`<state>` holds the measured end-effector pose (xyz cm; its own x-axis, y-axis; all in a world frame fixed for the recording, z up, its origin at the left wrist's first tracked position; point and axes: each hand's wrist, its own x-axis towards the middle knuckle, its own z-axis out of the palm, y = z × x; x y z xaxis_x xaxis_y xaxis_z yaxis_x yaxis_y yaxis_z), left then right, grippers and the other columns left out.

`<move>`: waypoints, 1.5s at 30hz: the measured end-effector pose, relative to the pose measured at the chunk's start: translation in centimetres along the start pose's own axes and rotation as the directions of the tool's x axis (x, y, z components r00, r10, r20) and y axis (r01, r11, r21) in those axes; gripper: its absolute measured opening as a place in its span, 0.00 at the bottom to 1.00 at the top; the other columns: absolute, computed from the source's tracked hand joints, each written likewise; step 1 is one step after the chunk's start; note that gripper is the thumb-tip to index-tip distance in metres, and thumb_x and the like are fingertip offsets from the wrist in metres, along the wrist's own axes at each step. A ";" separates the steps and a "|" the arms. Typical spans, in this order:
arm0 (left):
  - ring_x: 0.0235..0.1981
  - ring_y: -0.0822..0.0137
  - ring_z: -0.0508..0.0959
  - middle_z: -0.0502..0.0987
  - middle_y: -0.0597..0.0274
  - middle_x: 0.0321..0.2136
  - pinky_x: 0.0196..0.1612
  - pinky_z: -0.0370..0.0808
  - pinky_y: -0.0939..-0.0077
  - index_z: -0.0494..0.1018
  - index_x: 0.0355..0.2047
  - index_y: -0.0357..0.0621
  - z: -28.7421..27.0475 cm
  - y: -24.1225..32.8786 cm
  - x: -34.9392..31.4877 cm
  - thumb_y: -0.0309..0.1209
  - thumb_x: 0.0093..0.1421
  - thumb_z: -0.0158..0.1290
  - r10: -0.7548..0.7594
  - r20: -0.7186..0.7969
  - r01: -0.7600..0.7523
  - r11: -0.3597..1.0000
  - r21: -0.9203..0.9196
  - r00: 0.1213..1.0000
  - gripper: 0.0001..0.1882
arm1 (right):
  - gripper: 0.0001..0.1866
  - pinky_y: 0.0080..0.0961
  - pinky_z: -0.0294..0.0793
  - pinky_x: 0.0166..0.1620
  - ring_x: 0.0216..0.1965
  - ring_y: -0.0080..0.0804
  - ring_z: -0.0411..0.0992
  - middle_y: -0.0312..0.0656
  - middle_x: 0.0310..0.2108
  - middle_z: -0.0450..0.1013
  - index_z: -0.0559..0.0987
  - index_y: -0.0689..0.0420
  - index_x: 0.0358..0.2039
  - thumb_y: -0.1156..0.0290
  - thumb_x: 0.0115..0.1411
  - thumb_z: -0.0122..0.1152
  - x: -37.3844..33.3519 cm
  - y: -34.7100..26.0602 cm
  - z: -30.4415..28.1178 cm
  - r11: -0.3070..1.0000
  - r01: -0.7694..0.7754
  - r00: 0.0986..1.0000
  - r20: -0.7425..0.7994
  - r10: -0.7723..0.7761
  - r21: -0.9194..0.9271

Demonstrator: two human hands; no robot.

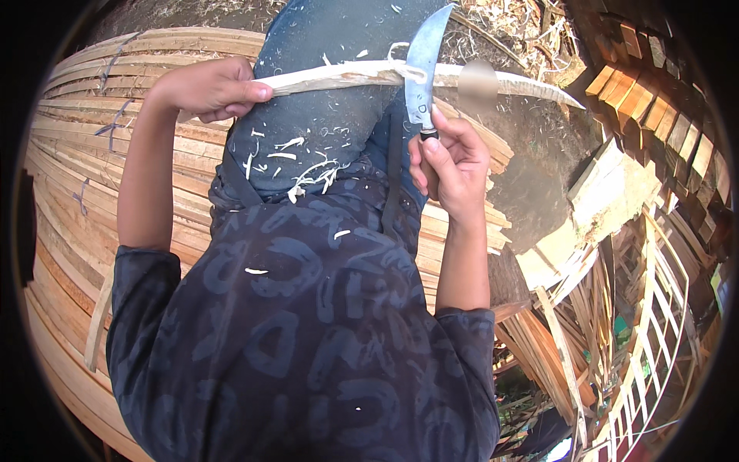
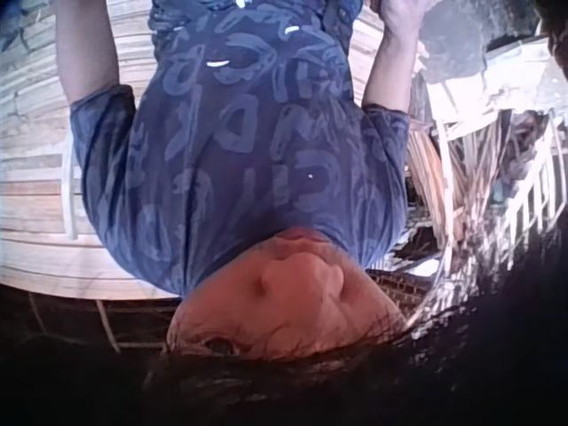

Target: The person sits on a stack of wooden planks and uses a curved knife to shave thin strips from a long, thin piece of wood held across their lap. They repeatedly draw the knife along the wood to remove shavings.

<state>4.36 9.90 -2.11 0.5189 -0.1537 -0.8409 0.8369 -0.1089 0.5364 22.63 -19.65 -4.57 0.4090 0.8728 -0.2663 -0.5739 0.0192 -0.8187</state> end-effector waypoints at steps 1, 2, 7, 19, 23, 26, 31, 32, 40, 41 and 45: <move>0.06 0.81 0.58 0.56 0.74 0.05 0.08 0.53 0.86 0.61 0.08 0.48 0.0 0.1 0.1 0.62 0.56 0.49 -0.007 0.007 0.007 1.000 -0.001 1.000 0.34 | 0.17 0.16 0.62 0.15 0.14 0.23 0.63 0.49 0.25 0.69 0.70 0.57 0.52 0.78 0.61 0.52 -0.2 -0.1 0.2 0.997 -0.021 1.000 0.002 0.021 0.078; 0.06 0.81 0.58 0.56 0.74 0.05 0.08 0.53 0.86 0.61 0.08 0.48 0.0 0.0 0.2 0.62 0.56 0.49 -0.013 0.017 0.013 1.000 -0.003 1.000 0.34 | 0.18 0.16 0.63 0.15 0.14 0.23 0.63 0.49 0.25 0.69 0.70 0.57 0.53 0.78 0.61 0.52 -0.3 0.0 0.4 0.987 -0.043 0.999 0.004 0.043 0.153; 0.05 0.81 0.55 0.54 0.74 0.05 0.07 0.49 0.84 0.61 0.08 0.44 0.5 0.0 0.1 0.54 0.62 0.47 0.021 -0.022 -0.022 0.999 -0.029 1.000 0.33 | 0.18 0.16 0.63 0.15 0.15 0.23 0.64 0.49 0.26 0.70 0.69 0.58 0.53 0.78 0.62 0.50 -0.2 0.3 0.7 0.987 0.113 0.990 -0.075 -0.122 -0.113; 0.05 0.80 0.57 0.56 0.74 0.05 0.08 0.52 0.85 0.61 0.09 0.46 0.1 -0.4 0.3 0.59 0.58 0.48 0.040 -0.015 -0.040 0.999 0.011 0.999 0.33 | 0.20 0.14 0.61 0.17 0.16 0.19 0.64 0.44 0.24 0.72 0.70 0.61 0.54 0.80 0.60 0.53 -0.4 0.9 2.1 0.952 0.116 0.984 -0.100 -0.150 -0.284; 0.06 0.81 0.58 0.57 0.74 0.05 0.08 0.54 0.85 0.61 0.09 0.47 0.3 -0.7 0.4 0.61 0.55 0.50 0.021 -0.021 -0.020 0.999 0.030 1.000 0.33 | 0.21 0.15 0.62 0.15 0.15 0.22 0.65 0.49 0.25 0.71 0.69 0.57 0.56 0.79 0.61 0.52 0.0 0.6 1.5 0.991 0.043 0.998 -0.049 -0.050 -0.126; 0.06 0.81 0.58 0.57 0.74 0.05 0.08 0.54 0.85 0.60 0.08 0.47 0.2 -0.7 0.4 0.60 0.56 0.51 0.029 -0.010 -0.029 0.999 0.027 1.000 0.33 | 0.21 0.16 0.63 0.14 0.14 0.23 0.64 0.50 0.25 0.70 0.69 0.55 0.56 0.76 0.62 0.52 -0.1 0.2 1.2 0.985 -0.064 0.998 0.017 0.062 0.158; 0.06 0.81 0.59 0.57 0.73 0.05 0.08 0.54 0.86 0.60 0.08 0.48 0.0 -0.3 0.6 0.59 0.56 0.52 0.070 0.038 -0.070 0.998 -0.002 0.997 0.32 | 0.21 0.16 0.64 0.14 0.14 0.25 0.65 0.51 0.25 0.69 0.68 0.53 0.57 0.73 0.63 0.51 -0.4 0.2 1.3 0.997 0.052 0.998 -0.046 -0.050 0.050; 0.06 0.81 0.59 0.58 0.73 0.05 0.08 0.54 0.86 0.60 0.08 0.48 0.1 -0.2 0.6 0.59 0.56 0.52 0.062 0.051 -0.062 0.998 -0.004 0.997 0.32 | 0.21 0.16 0.64 0.14 0.14 0.25 0.65 0.51 0.25 0.69 0.67 0.53 0.58 0.73 0.63 0.51 -0.7 0.0 1.4 0.996 0.094 0.992 -0.082 -0.095 -0.009; 0.06 0.80 0.61 0.58 0.72 0.05 0.09 0.56 0.85 0.61 0.08 0.48 0.2 -0.4 0.6 0.61 0.54 0.52 0.068 0.001 -0.067 0.995 0.071 0.998 0.33 | 0.20 0.12 0.61 0.17 0.16 0.17 0.65 0.43 0.24 0.73 0.70 0.62 0.54 0.82 0.60 0.53 -0.8 0.7 3.8 0.891 0.090 0.977 -0.135 -0.166 -0.445; 0.06 0.80 0.61 0.58 0.72 0.05 0.09 0.57 0.85 0.61 0.08 0.48 0.3 -0.5 0.6 0.62 0.54 0.52 0.074 -0.004 -0.073 0.994 0.077 0.997 0.33 | 0.20 0.13 0.61 0.17 0.16 0.17 0.65 0.43 0.24 0.72 0.70 0.61 0.54 0.82 0.60 0.53 -0.7 0.8 3.8 0.897 0.078 0.976 -0.150 -0.158 -0.435; 0.06 0.80 0.61 0.58 0.73 0.05 0.09 0.57 0.85 0.61 0.08 0.49 0.6 -0.6 0.5 0.62 0.54 0.52 0.069 -0.042 -0.066 0.995 0.071 0.997 0.33 | 0.21 0.14 0.61 0.15 0.15 0.20 0.64 0.45 0.23 0.71 0.70 0.59 0.55 0.81 0.60 0.53 -0.1 0.2 2.9 0.968 0.047 0.994 -0.089 -0.071 -0.246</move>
<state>4.05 9.34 -2.76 0.5824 -0.1196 -0.8040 0.7863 -0.1678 0.5946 20.43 -18.32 -3.27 0.5101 0.8224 -0.2520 -0.3618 -0.0606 -0.9303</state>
